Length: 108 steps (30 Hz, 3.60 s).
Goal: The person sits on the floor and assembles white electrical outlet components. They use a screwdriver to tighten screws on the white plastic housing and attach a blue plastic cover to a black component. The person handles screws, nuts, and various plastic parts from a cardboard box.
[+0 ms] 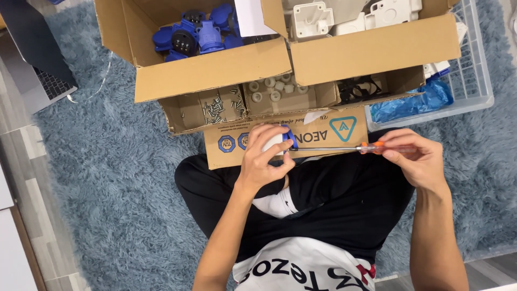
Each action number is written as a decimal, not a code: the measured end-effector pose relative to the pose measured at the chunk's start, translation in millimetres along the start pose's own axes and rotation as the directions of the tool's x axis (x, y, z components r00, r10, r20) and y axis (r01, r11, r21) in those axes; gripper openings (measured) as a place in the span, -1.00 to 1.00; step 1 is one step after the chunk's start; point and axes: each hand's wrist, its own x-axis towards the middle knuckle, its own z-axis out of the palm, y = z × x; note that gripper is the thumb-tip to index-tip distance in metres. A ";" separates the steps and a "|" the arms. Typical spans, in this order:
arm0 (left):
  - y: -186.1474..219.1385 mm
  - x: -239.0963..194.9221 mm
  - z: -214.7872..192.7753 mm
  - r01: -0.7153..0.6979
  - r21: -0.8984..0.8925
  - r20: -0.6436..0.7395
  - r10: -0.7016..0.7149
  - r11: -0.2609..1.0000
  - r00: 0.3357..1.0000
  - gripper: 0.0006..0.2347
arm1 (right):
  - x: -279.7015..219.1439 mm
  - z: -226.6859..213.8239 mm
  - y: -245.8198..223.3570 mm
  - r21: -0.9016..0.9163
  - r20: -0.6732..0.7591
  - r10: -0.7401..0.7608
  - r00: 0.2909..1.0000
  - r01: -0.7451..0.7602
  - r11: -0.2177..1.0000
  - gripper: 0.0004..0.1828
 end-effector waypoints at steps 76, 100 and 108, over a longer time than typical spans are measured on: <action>30.8 50.1 -58.8 0.322 0.110 0.541 -0.329 0.940 0.774 -0.57 | 32.2 75.0 -3.0 -0.394 -0.103 -0.315 0.944 0.252 0.884 -0.69; 68.6 11.4 -76.3 0.394 -0.469 0.170 -0.356 0.790 0.919 -0.53 | 26.7 204.6 -104.5 -0.244 -0.018 -0.452 0.892 0.435 0.867 -0.82; 71.8 -4.5 -79.2 0.320 -0.507 0.019 -0.361 0.800 0.932 -0.57 | 24.2 218.8 -105.4 -0.257 0.060 -0.421 0.905 0.421 0.870 -0.81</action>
